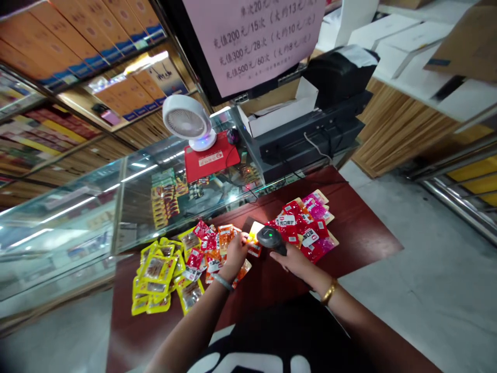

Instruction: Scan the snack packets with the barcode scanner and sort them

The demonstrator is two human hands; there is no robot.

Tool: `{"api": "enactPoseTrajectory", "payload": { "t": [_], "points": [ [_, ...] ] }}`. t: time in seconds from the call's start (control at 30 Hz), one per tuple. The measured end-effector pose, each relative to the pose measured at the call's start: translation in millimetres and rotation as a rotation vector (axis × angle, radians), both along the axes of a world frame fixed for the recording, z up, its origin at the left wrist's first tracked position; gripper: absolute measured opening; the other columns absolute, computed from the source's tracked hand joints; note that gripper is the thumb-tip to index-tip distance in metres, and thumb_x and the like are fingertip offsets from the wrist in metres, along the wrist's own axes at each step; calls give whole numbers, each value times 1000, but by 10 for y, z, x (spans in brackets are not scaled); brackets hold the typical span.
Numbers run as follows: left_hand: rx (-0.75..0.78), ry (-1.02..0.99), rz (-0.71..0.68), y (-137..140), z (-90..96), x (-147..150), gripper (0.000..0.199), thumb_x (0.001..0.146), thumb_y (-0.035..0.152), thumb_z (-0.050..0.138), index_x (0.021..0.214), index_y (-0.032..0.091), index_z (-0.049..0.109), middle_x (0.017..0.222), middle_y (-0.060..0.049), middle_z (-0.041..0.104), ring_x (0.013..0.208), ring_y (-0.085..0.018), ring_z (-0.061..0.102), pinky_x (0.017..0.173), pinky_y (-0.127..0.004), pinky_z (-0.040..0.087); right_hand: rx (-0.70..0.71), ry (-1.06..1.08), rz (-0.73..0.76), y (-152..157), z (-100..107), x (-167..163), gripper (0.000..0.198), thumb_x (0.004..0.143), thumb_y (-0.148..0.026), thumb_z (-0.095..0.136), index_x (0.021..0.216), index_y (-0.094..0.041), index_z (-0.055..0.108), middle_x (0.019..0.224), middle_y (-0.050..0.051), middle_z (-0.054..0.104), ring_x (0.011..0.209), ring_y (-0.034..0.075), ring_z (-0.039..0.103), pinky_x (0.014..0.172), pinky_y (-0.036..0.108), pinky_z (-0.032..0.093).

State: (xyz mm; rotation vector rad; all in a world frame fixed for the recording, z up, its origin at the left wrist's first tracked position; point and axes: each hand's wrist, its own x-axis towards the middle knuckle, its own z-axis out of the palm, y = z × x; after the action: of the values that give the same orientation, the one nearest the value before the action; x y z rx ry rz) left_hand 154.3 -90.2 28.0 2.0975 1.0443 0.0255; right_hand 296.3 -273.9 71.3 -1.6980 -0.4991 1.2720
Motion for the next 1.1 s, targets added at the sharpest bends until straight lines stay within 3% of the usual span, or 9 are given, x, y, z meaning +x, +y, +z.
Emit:
{"api": "enactPoseTrajectory", "payload": {
  "t": [0.13, 0.23, 0.33, 0.47, 0.57, 0.67, 0.83, 0.93, 1.1],
  "points": [
    [-11, 80, 67, 99, 159, -415, 23, 81, 21, 65, 104, 19, 63, 84, -2, 68, 79, -17, 63, 76, -28, 46, 37, -39, 5, -16, 78, -153, 41, 75, -42, 74, 108, -19, 70, 92, 7, 77, 90, 29, 70, 81, 40, 54],
    [310, 203, 162, 181, 266, -669, 34, 84, 25, 64, 117, 18, 60, 103, -9, 68, 100, -25, 61, 90, -39, 45, 46, -53, -5, -93, 93, -232, 41, 72, -37, 76, 108, -19, 70, 106, 9, 76, 102, 31, 68, 92, 43, 51],
    [543, 201, 127, 148, 265, -565, 48, 84, 32, 66, 128, 16, 54, 122, -14, 61, 118, -32, 52, 102, -45, 38, 21, -59, -36, -213, 45, -247, 38, 72, -37, 75, 105, -18, 71, 103, 10, 76, 100, 32, 68, 92, 44, 52],
    [419, 92, -141, -68, 37, 124, 46, 82, 35, 71, 123, 19, 58, 120, -11, 62, 114, -27, 53, 102, -37, 38, -38, -75, -93, -391, -69, -202, 46, 71, -41, 74, 110, -18, 68, 103, 10, 75, 98, 31, 69, 87, 42, 53],
    [347, 137, -195, -193, -167, 670, 52, 81, 39, 72, 128, 20, 59, 122, -12, 62, 112, -26, 54, 100, -37, 38, -108, -63, -100, -501, -135, -176, 46, 73, -44, 71, 109, -15, 66, 72, 5, 72, 65, 25, 68, 62, 36, 53],
    [279, 246, -229, -197, -268, 963, 40, 77, 41, 75, 113, 22, 68, 117, -12, 63, 110, -27, 55, 92, -36, 41, -150, -42, -91, -570, -169, -170, 44, 76, -47, 68, 106, -15, 65, 48, -4, 57, 41, 16, 54, 43, 27, 42],
    [70, 354, -199, -43, -260, 824, 24, 82, 38, 70, 98, 19, 66, 95, -9, 70, 89, -22, 64, 76, -29, 42, -130, -49, -78, -593, -188, -160, 45, 77, -45, 67, 110, -16, 64, 54, -2, 63, 47, 17, 59, 47, 27, 45],
    [-29, 335, -53, 32, -233, 550, 22, 85, 36, 67, 99, 19, 62, 89, -7, 71, 79, -18, 65, 67, -26, 40, -76, -61, -43, -555, -180, -154, 46, 75, -43, 71, 111, -15, 66, 84, 7, 77, 76, 27, 71, 70, 38, 55],
    [-71, 190, 66, 42, -150, 197, 11, 86, 27, 65, 92, 18, 59, 86, -4, 69, 75, -16, 63, 66, -24, 40, 19, -58, 57, -416, -152, -212, 50, 73, -40, 74, 115, -15, 68, 118, 13, 74, 111, 34, 66, 99, 47, 48]
  ]
}}
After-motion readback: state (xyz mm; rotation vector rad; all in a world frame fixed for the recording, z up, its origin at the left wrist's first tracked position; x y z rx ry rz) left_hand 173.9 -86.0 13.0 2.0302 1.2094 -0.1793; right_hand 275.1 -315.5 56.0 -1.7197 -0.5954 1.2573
